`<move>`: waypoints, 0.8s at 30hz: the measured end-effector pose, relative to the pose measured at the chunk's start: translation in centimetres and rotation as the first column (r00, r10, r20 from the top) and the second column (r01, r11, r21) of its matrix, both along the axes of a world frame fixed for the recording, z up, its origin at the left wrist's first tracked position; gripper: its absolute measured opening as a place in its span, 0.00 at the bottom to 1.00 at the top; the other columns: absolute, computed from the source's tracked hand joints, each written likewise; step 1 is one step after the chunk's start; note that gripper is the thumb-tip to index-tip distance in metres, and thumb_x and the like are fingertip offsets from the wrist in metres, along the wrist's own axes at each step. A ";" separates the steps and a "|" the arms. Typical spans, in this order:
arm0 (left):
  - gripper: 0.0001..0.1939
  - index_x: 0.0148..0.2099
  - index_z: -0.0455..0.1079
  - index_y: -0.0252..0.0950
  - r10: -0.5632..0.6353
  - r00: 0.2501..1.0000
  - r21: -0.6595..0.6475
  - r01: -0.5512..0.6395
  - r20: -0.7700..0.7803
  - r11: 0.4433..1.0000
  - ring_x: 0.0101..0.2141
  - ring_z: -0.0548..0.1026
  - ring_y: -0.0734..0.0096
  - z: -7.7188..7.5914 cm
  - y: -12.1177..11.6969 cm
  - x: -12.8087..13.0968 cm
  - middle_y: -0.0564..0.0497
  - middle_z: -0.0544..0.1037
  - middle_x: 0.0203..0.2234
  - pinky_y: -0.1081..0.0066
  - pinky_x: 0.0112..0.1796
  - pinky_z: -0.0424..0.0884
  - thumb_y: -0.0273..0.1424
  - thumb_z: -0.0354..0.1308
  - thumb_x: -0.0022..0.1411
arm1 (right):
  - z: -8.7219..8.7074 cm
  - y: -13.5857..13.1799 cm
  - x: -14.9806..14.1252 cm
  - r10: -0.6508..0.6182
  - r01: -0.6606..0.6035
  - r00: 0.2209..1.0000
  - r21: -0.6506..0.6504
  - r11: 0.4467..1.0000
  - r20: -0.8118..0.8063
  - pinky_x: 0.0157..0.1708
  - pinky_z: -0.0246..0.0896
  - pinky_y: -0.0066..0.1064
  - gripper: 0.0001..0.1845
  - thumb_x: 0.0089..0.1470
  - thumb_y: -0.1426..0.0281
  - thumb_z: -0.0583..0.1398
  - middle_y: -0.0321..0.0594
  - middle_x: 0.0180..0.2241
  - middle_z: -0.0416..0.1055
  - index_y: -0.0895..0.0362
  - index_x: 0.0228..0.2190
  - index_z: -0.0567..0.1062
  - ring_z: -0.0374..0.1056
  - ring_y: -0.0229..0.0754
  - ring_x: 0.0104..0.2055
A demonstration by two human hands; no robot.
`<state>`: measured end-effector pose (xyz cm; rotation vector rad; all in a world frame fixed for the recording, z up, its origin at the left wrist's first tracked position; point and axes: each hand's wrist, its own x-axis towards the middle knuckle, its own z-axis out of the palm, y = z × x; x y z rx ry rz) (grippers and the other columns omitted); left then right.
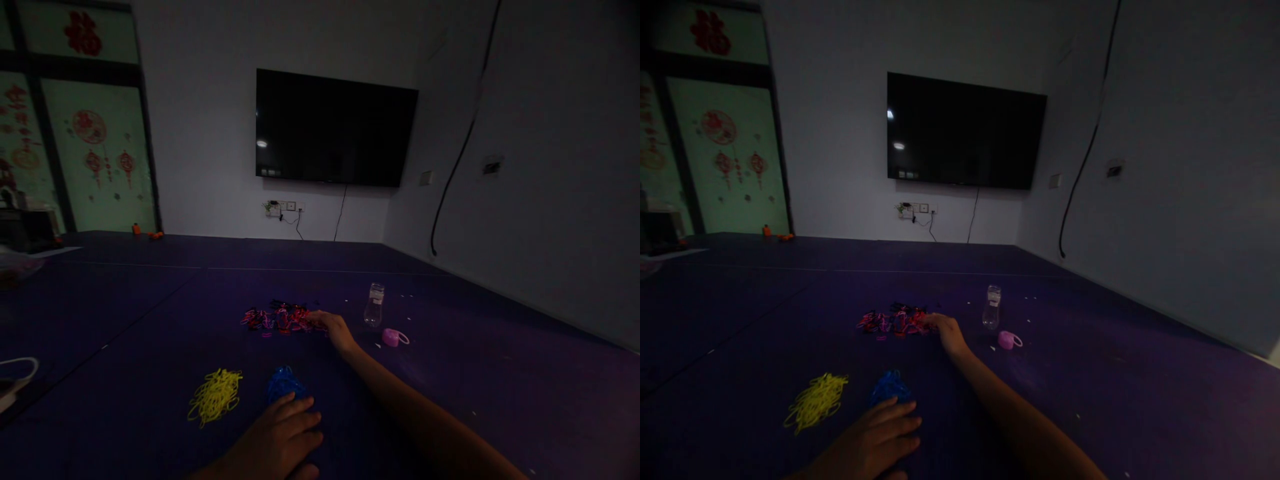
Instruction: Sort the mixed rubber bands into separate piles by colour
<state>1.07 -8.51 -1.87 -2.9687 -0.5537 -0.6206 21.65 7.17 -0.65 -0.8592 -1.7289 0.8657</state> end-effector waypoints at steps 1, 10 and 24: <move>0.19 0.55 0.65 0.38 -0.005 1.000 0.005 0.005 0.014 1.000 0.56 0.64 0.58 -0.1 0.0 0.0 0.47 0.70 0.53 0.57 0.54 0.62 0.39 0.52 0.65 | 0.0 0.0 0.1 -0.023 0.022 0.998 -0.034 0.999 -0.052 0.46 0.62 0.41 0.27 0.52 0.49 0.51 0.44 0.40 0.75 0.56 0.31 0.79 0.70 0.48 0.43; 0.19 0.55 0.65 0.37 -0.003 1.000 0.033 0.003 -0.006 0.999 0.56 0.63 0.59 0.0 -0.1 0.0 0.47 0.70 0.53 0.58 0.54 0.62 0.40 0.51 0.66 | 0.1 -0.3 -0.3 -0.226 0.158 0.892 -0.198 0.967 -0.390 0.36 0.65 0.36 0.23 0.39 0.49 0.61 0.44 0.27 0.77 0.58 0.22 0.79 0.71 0.46 0.31; 0.19 0.55 0.65 0.37 0.002 1.000 0.005 -0.002 -0.011 1.000 0.56 0.63 0.58 -0.2 -0.1 0.0 0.47 0.70 0.53 0.57 0.54 0.61 0.39 0.52 0.65 | -0.2 -0.3 0.0 -0.327 0.293 0.910 -0.162 0.942 -0.254 0.27 0.61 0.30 0.30 0.43 0.46 0.58 0.44 0.27 0.76 0.61 0.27 0.80 0.70 0.44 0.30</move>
